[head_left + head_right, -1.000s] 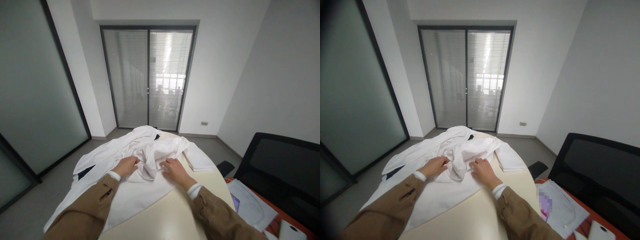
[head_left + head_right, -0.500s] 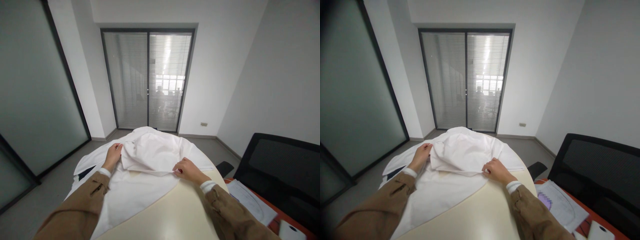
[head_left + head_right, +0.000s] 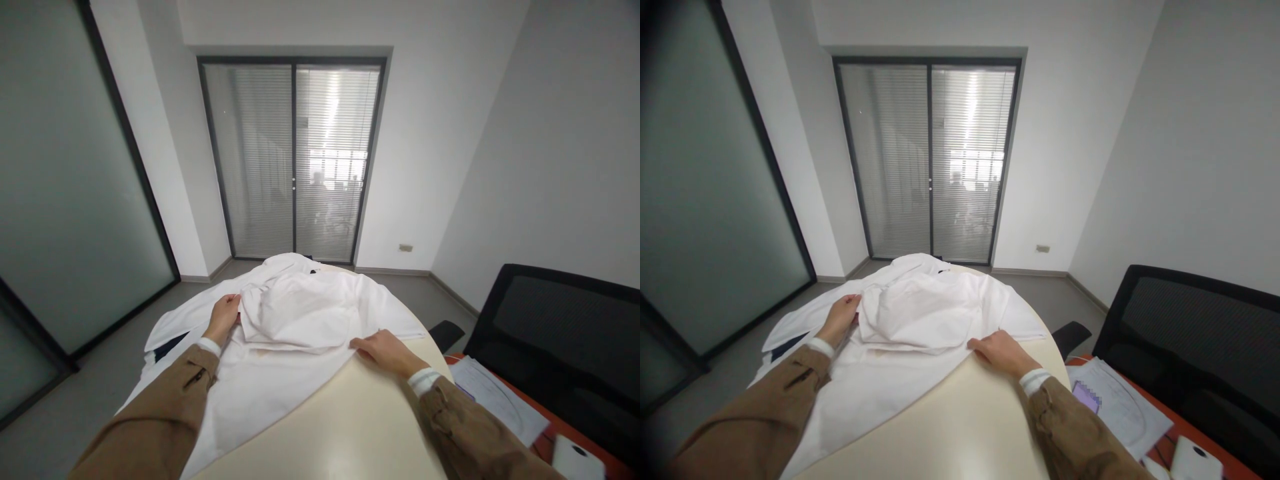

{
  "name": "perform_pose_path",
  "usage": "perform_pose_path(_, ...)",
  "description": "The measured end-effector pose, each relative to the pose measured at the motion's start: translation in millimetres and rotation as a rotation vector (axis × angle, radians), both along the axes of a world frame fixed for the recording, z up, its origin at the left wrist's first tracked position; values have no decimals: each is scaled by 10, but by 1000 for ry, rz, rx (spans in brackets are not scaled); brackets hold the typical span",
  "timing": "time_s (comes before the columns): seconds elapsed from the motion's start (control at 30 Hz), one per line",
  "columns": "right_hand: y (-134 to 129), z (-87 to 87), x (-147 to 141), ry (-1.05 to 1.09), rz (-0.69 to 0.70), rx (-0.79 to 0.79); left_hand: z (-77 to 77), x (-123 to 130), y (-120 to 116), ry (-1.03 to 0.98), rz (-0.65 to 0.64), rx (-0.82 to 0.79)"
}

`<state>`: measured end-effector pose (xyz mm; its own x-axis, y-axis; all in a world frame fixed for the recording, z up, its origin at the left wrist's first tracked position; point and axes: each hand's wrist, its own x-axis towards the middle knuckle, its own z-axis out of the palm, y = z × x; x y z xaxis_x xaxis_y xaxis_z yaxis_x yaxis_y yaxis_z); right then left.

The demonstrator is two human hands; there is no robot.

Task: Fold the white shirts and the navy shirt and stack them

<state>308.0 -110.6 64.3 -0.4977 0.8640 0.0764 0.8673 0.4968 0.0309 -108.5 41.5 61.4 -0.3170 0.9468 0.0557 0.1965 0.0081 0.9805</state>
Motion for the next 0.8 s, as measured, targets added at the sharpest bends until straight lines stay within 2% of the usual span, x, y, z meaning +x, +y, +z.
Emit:
perform_pose_path(0.1, 60, 85, 156, 56, -123, 105, -3, -5, -3, 3, -14, 12)
perform_pose_path(0.2, 136, 266, 421, 246, -258, 218, 1, -1, -15, 14, -46, 40)
perform_pose_path(0.33, 269, 490, 836, 466, -553, 399, 40, 29, -53, 52, -106, 82)
perform_pose_path(0.4, 333, 554, 1014, 492, -691, 446, 57, 63, -82, 67, -143, 84)
perform_pose_path(0.5, 392, 606, 1121, 381, -791, 387, 51, 141, -131, 69, -176, 81)
perform_pose_path(0.57, 393, 632, 1006, 267, -769, 389, 21, 202, -159, 62, -178, 84)
perform_pose_path(0.63, 355, 649, 712, 189, -658, 442, -22, 257, -180, 43, -166, 83)
perform_pose_path(0.7, 270, 634, 273, 199, -429, 393, -67, 298, -194, 17, -147, 80)
perform_pose_path(0.8, 81, 505, -452, 221, -52, 187, -126, 324, -209, -18, -120, 76)
